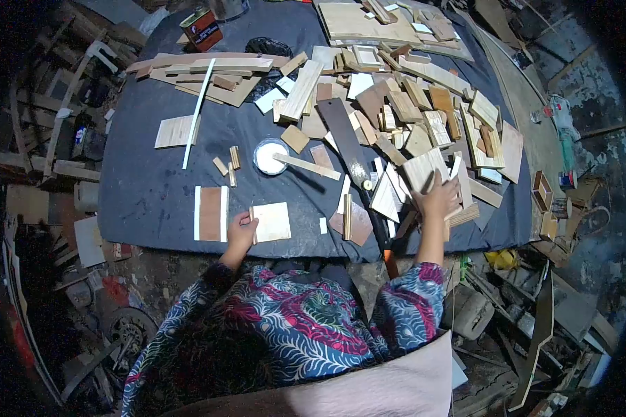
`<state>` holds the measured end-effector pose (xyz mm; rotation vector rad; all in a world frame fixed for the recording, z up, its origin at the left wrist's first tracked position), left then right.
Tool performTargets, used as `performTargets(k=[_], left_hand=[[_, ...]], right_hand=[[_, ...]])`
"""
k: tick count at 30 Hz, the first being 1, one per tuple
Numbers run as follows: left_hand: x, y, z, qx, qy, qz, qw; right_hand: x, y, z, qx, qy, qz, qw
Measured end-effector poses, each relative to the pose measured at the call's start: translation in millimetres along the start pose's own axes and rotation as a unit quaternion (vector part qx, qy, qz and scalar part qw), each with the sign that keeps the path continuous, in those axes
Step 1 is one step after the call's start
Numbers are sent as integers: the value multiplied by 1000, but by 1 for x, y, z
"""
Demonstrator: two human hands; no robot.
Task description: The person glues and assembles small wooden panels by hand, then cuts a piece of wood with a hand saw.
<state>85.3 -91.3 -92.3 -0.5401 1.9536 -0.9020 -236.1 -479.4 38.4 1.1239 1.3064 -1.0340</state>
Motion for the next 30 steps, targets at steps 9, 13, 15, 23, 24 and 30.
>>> performTargets(k=[9,13,15,23,24,30], left_hand=[[-4,1,-15,37,-51,-20,998],[1,14,-24,-20,-15,-27,999],[-5,2,-33,-3,-34,21,999],[-9,9,-34,-22,-50,12,998],[-14,4,-30,-4,-58,8,998],[-28,-36,-11,119,-48,13,992]], right_hand=[[38,172,56,-230,-18,19,973],[70,194,82,-213,74,-50,973],[68,194,81,-175,74,-7,982],[114,136,143,-150,148,417,884],[85,127,127,-135,180,506,833],[-14,112,-32,-90,240,674,693]])
Point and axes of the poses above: each hand's wrist, its own z-axis towards the middle knuckle, its own x-axis out of the palm, y = z × x, the point moved 8 cm from there along z, towards the middle knuckle, and after that the axes turned 3 degrees about -x, right-handed, at the moved point
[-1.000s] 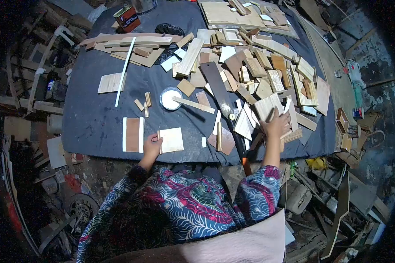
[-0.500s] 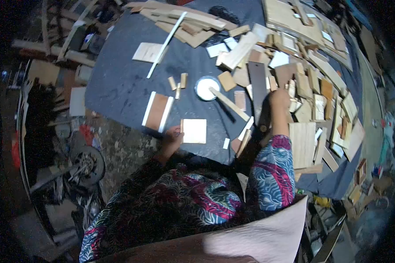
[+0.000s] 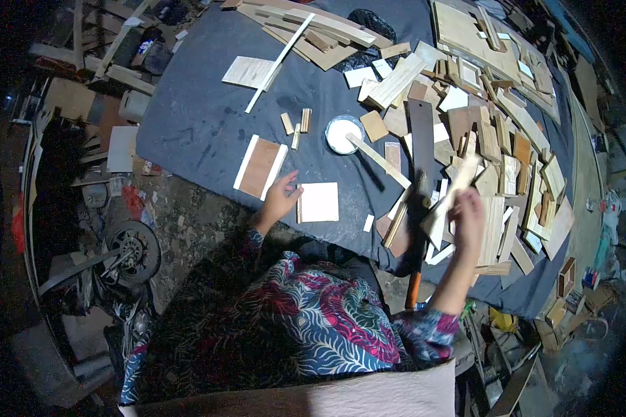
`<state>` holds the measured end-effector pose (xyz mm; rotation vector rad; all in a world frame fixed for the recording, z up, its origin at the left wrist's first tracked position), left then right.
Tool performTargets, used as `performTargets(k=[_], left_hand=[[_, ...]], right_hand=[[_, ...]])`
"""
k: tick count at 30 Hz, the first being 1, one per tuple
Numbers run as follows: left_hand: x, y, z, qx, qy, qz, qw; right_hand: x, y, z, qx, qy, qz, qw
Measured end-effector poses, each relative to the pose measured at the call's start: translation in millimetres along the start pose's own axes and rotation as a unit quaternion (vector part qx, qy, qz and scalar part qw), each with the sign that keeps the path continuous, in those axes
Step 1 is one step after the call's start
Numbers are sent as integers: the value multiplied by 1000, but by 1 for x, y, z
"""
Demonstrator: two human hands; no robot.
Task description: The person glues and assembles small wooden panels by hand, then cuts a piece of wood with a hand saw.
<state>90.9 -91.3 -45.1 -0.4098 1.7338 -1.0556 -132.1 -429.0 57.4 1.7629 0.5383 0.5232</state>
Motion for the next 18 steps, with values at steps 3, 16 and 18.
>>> performTargets(k=[3,16,18], left_hand=[[7,2,9,7,66,32,997],[26,-36,29,133,197,13,971],[38,-49,26,229,237,2,944]], right_hand=[[45,-75,-45,74,66,-180,979],[184,-120,-78,-154,92,-544,820],[184,-119,-79,-133,100,-536,828]])
Point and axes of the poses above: each hand's wrist, its own z-axis towards the middle knuckle, its own x-axis out of the palm, y = z × x, the point moved 8 cm from there along z, towards the middle knuckle, and after that the axes turned 3 degrees about -x, right-handed, at the moved point
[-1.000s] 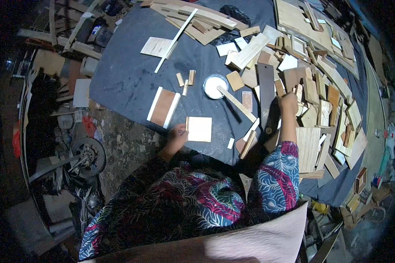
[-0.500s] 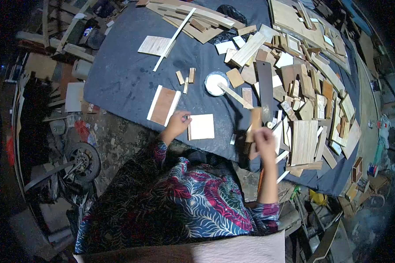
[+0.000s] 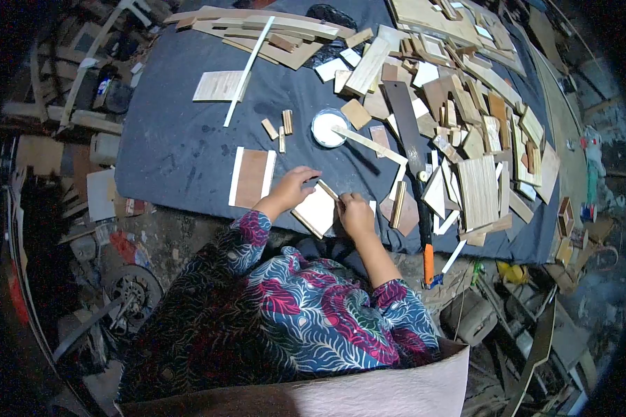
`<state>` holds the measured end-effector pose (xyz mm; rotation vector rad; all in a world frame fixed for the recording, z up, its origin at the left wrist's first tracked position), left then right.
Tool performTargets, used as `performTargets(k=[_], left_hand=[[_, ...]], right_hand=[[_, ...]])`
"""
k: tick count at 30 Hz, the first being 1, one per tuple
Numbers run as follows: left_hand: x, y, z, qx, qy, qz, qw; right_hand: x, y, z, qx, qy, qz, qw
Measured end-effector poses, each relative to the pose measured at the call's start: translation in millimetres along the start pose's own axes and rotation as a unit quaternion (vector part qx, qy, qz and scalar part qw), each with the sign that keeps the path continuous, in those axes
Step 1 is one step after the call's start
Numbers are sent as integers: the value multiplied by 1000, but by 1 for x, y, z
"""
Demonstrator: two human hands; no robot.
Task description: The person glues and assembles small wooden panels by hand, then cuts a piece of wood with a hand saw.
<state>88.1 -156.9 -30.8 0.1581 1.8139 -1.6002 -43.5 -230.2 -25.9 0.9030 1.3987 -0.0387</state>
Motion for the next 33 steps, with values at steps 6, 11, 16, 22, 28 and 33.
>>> performTargets(k=[6,11,16,22,28,33], left_hand=[[25,12,10,48,87,61,993],[25,12,13,42,92,42,994],[25,9,14,52,93,42,993],[24,6,8,40,122,42,991],[19,0,5,72,107,43,991],[21,4,4,51,101,53,992]], right_hand=[[-1,-22,-8,28,-29,172,984],[16,-67,-36,176,-11,205,963],[12,-49,-36,113,-103,179,972],[10,-43,-36,104,-121,162,974],[9,-45,-35,96,-123,151,976],[5,-47,-41,112,-146,137,973]])
Point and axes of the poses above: each hand's wrist, its own z-axis towards the middle knuckle, its own x-axis out of the palm, y = z × x, the point moved 8 cm from there along z, towards the middle knuckle, and after that the axes turned 3 degrees about -x, right-handed, at the moved point
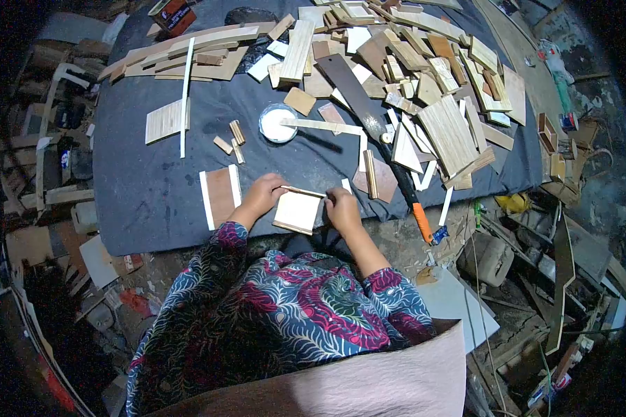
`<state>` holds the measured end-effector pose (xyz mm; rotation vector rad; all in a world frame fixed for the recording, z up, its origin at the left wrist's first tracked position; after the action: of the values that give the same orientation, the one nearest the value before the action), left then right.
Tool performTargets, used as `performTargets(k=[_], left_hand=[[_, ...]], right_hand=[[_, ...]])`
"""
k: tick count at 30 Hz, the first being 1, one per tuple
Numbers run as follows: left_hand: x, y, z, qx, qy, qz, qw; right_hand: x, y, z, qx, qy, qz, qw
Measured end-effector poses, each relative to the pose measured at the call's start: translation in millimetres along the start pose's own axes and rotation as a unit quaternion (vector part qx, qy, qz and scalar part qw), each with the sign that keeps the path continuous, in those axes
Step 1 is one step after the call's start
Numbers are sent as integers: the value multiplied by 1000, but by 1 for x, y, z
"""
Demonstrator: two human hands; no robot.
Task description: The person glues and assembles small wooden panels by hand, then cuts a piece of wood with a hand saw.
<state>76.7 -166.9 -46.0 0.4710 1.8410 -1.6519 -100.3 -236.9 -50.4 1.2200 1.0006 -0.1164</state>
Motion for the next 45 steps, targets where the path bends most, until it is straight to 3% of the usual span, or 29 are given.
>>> performTargets(k=[3,5,7,10,14,17,19,21,22,24,28,30,31,33,40,45], left_hand=[[0,2,-1,-4,-5,-4,1000],[-1,1,-2,2,-22,-1,1000],[-2,2,-3,7,-27,3,1000],[4,7,-1,-14,-6,-9,1000],[2,7,-2,-2,-17,-13,1000],[-1,4,-1,5,-31,-18,999],[-3,1,-2,6,-38,-18,999],[-3,2,-2,-25,-41,-10,999],[-3,2,-1,-33,-40,-2,999],[-3,2,-1,-36,-42,1,998],[-1,2,0,-25,-26,-2,999],[-1,2,0,-24,-19,-3,1000],[-2,1,-1,-21,-12,-3,1000],[-4,2,-2,-42,-24,-36,998],[-4,4,-4,-65,-20,-45,997],[-3,8,-4,-83,-18,-51,995]], right_hand=[[-4,-15,-10,54,-5,-53,997],[27,-35,-31,183,213,-9,960],[43,-34,-47,207,264,27,942],[72,-19,-80,375,340,242,828],[75,-12,-81,429,311,341,776],[61,-19,-70,424,270,334,797],[44,-24,-59,414,206,306,832],[21,-21,-29,226,172,40,958],[17,-17,-25,223,173,40,959],[-7,3,-12,138,129,-152,970],[-10,10,19,43,44,-51,997],[-18,30,31,-60,-43,5,997],[-16,27,35,-62,-42,6,997],[4,33,40,-129,61,10,990],[0,31,38,-127,-5,10,992],[-1,30,38,-117,11,22,993]])
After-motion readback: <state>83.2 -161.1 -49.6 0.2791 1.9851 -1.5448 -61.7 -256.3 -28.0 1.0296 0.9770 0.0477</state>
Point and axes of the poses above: each hand's wrist, its own z-axis towards the middle knuckle, its own x-axis out of the palm, y = z × x, the point moved 8 cm from there along z, towards the middle knuckle, and after that the axes turned 3 degrees about -x, right-handed, at the moved point
